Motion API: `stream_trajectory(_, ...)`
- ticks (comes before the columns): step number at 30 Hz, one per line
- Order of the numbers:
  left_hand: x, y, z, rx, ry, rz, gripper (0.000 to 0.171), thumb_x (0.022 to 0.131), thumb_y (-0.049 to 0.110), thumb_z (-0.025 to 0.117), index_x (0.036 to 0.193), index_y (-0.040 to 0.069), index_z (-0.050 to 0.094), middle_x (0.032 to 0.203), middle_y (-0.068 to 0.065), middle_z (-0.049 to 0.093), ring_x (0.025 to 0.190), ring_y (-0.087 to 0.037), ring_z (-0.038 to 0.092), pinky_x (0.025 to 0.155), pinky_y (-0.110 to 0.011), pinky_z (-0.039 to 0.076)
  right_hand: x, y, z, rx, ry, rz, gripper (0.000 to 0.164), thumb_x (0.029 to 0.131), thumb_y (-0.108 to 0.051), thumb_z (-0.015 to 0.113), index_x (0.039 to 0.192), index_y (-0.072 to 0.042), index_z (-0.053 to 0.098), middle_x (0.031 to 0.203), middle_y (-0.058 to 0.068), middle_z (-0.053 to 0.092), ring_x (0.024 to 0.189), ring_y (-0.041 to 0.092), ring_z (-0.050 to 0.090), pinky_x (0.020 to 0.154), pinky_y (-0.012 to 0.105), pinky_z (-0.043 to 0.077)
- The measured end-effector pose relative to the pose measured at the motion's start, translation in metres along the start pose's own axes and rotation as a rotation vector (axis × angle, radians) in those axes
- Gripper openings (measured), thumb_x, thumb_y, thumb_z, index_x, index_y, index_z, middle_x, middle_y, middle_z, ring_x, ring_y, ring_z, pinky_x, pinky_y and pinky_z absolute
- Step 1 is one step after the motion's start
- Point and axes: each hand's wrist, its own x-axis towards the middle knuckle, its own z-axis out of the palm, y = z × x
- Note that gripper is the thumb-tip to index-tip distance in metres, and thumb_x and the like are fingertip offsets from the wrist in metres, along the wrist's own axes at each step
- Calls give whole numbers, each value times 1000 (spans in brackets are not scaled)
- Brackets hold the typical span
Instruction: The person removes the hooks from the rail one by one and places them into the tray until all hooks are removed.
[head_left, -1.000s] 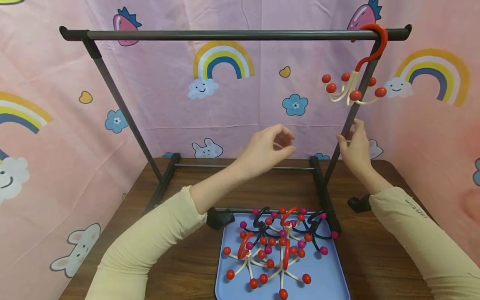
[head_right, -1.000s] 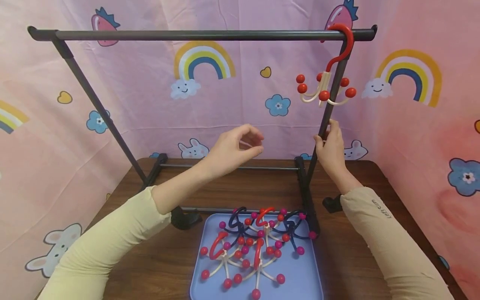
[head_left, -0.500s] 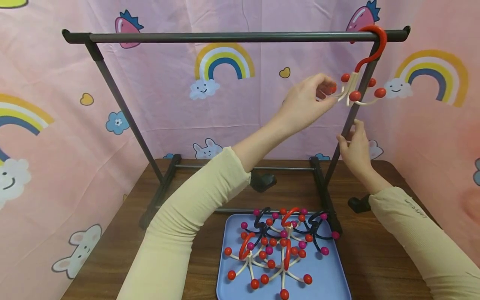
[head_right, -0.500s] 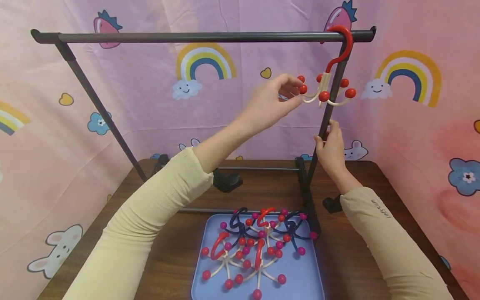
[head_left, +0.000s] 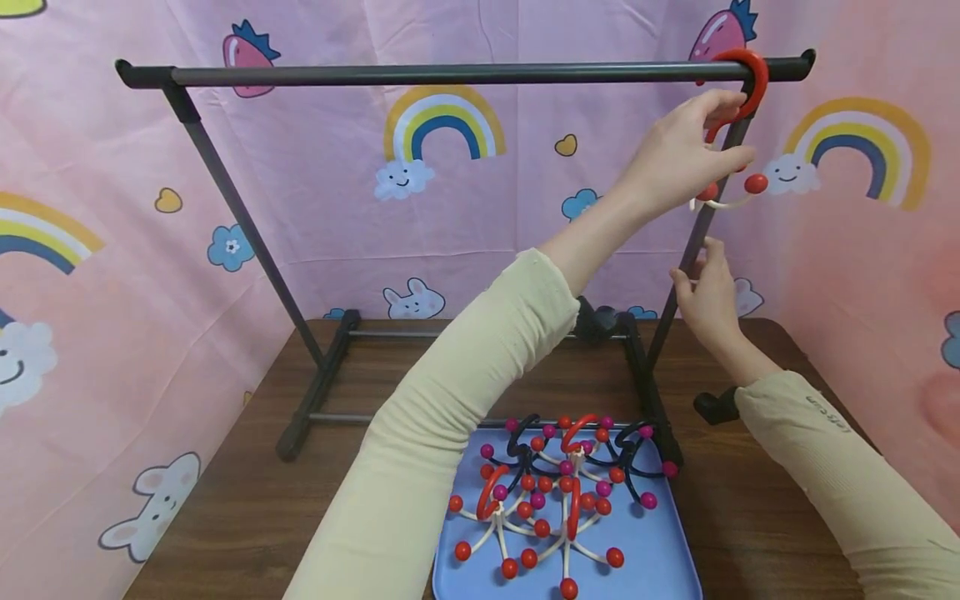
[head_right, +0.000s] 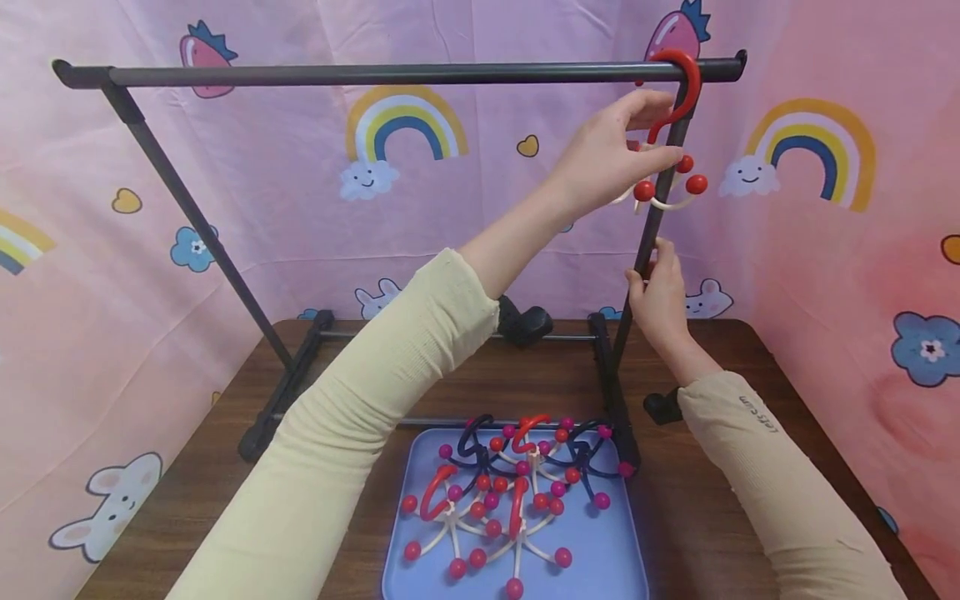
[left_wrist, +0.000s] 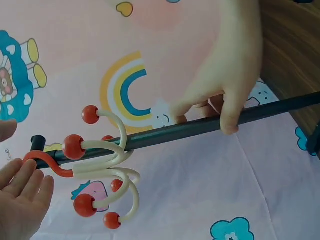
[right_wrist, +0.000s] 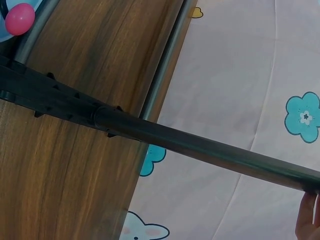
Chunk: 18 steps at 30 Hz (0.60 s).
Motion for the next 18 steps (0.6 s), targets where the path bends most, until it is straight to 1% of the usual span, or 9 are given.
stream_trajectory(6, 12, -1, 9, -30, -7, -41, 69, 74, 29, 64, 132, 24, 26, 131, 18, 32, 116, 6, 30, 88, -15, 30, 2, -1, 0, -5, -7, 4, 43, 86, -13, 47, 122, -7, 25, 104, 21, 44, 93, 34, 52, 77, 46, 44)
stream_trajectory(9, 15, -3, 13, -34, -15, -44, 72, 74, 29, 64, 133, 23, 24, 132, 17, 31, 117, 6, 28, 89, -14, 28, 1, 0, 0, -6, -20, 22, 43, 86, -14, 47, 122, -8, 24, 105, 20, 44, 94, 33, 52, 78, 47, 43)
stream_trajectory(11, 17, -2, 14, -8, -17, -31, 71, 74, 30, 64, 133, 22, 25, 132, 15, 32, 117, 6, 28, 88, -12, 28, 0, 0, -1, -9, -18, 33, 44, 86, -14, 47, 123, -9, 24, 106, 20, 43, 95, 33, 51, 78, 47, 43)
stream_trajectory(15, 20, 0, 13, 70, 27, -24, 68, 73, 34, 64, 130, 22, 30, 128, 12, 36, 112, 6, 31, 86, -10, 28, 1, 2, -1, -15, 12, 2, 44, 85, -11, 49, 121, -6, 26, 103, 21, 45, 93, 34, 52, 77, 46, 44)
stream_trajectory(18, 21, 1, 10, 87, 78, -57, 59, 74, 36, 63, 125, 22, 37, 121, 12, 42, 106, 6, 36, 80, -9, 32, 4, 4, 1, -12, 30, -20, 43, 84, -10, 49, 120, -5, 28, 102, 21, 46, 92, 32, 53, 76, 43, 45)
